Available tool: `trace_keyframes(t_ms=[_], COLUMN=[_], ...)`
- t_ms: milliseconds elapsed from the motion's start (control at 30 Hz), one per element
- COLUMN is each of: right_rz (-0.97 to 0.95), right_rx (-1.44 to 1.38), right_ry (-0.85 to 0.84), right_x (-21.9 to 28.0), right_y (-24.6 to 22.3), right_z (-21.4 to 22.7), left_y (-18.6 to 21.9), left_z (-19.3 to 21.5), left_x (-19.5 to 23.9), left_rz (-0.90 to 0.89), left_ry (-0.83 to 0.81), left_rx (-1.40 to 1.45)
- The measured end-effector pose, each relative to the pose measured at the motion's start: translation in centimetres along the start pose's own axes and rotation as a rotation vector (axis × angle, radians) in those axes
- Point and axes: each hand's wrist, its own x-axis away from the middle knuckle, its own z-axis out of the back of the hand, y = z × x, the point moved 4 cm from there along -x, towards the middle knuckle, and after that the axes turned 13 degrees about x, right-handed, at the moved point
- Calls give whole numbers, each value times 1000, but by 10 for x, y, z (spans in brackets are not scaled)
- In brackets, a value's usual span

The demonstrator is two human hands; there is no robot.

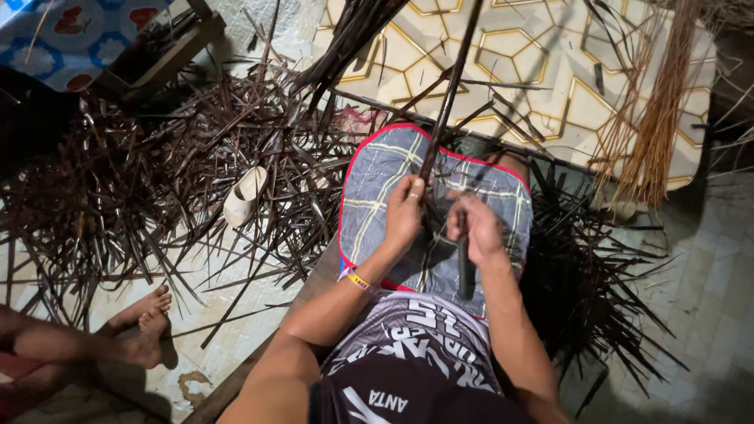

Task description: The person sits on the floor and uses a knife to strip dried palm leaves from their stems. They hold the stems with one hand and scrape the leaves off with the knife, dropping the processed material onto the floor.

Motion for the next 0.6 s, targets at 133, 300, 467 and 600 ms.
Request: trace_keyframes(t_ms=[133,300,467,600], right_rz=[-8,139,194,187], right_rx=[-90,-30,147,146], right_ry=[-129,-230,-254,-257], right_x=[36,60,69,56], right_y=[-10,-44,-98,-93], right_z=[-21,-26,-53,-52], left_y=[-12,16,78,85], left_z=[17,7,-17,-30], left_x=[-14,9,28,32], left_rz=[-5,-33,-135,-158], left_ry=[-54,-73,-189,-259], left_rx=[-50,-20,-117,-43])
